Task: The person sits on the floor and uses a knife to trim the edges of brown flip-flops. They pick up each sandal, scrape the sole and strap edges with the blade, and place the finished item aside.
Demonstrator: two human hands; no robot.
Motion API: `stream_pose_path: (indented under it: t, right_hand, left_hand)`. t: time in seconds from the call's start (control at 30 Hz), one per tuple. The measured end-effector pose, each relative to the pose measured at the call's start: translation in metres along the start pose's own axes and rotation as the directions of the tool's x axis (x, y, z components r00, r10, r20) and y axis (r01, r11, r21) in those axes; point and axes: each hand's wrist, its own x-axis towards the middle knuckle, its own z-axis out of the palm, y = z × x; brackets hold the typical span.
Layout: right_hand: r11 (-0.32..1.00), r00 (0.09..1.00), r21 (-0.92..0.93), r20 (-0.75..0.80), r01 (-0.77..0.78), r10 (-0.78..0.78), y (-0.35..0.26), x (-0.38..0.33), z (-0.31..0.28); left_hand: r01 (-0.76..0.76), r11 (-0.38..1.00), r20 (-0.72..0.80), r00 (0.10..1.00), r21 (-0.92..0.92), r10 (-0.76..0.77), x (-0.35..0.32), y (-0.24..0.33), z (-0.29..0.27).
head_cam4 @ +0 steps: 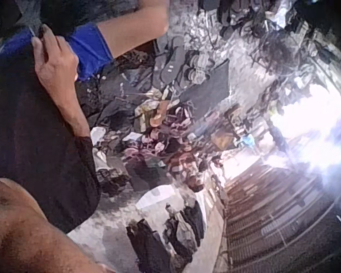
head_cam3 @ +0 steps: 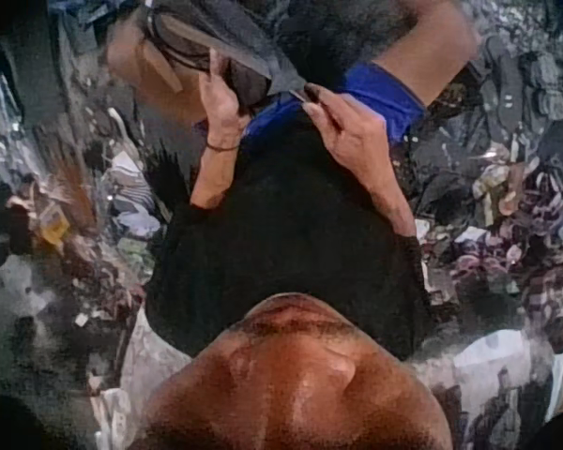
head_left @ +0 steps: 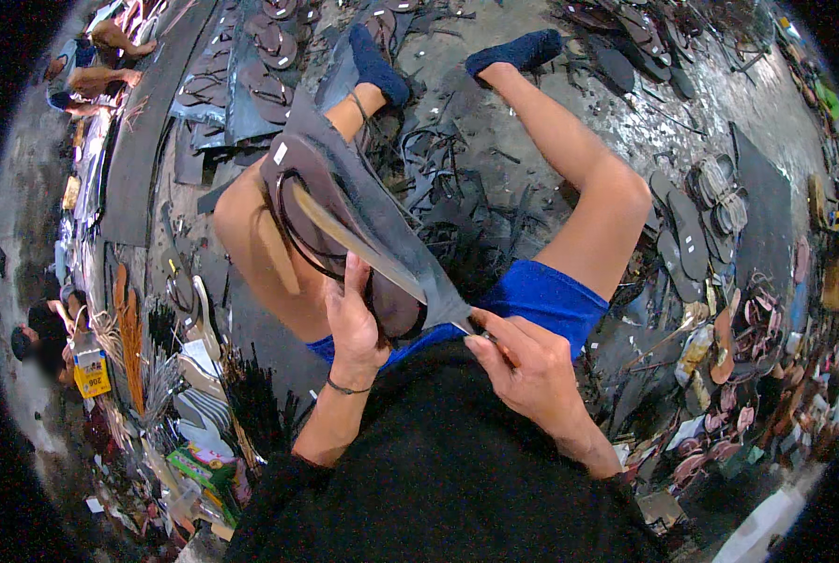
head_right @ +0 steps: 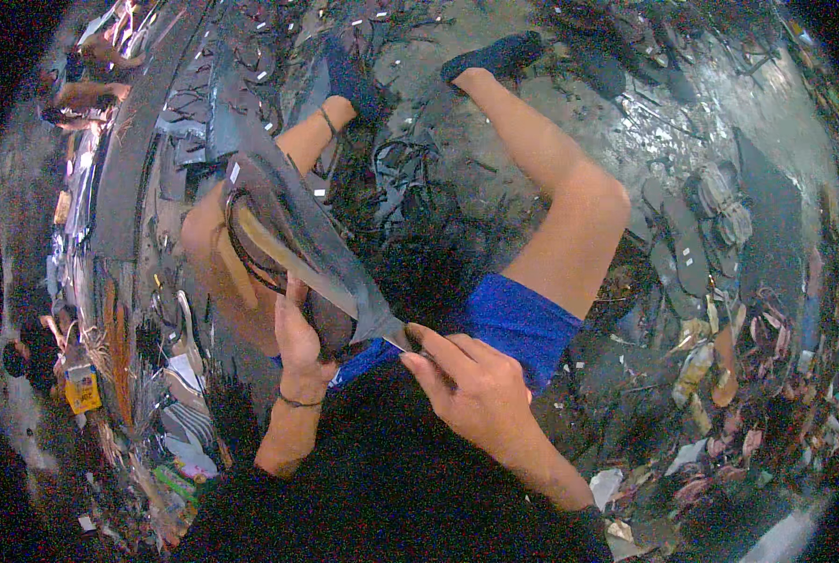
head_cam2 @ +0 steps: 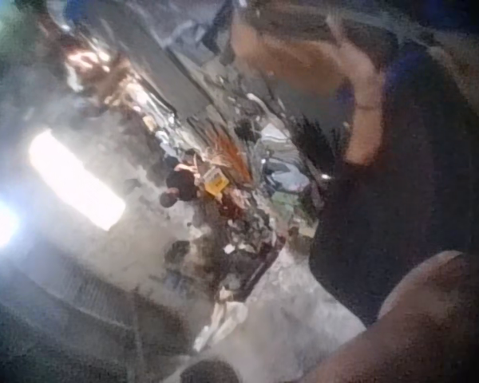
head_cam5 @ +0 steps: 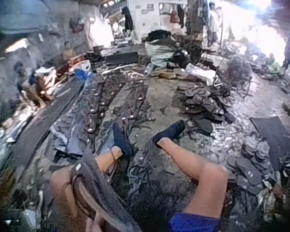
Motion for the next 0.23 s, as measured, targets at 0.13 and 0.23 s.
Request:
stream_pose_path:
  t: [0.13, 0.23]
  right_hand:
    - [0.998, 0.999, 0.043, 0.035, 0.034, -0.036, -0.003, 0.011, 0.014]
    - [0.999, 0.998, -0.025, 0.043, 0.035, -0.034, -0.008, 0.007, 0.014]
  left_hand:
    - [0.048, 0.978, -0.055, 0.998, 0.205, -0.037, 0.000, 0.001, -0.018]
    - [0.010, 0.975, -0.052, 0.999, 0.221, 0.002, 0.004, 0.000, -0.018]
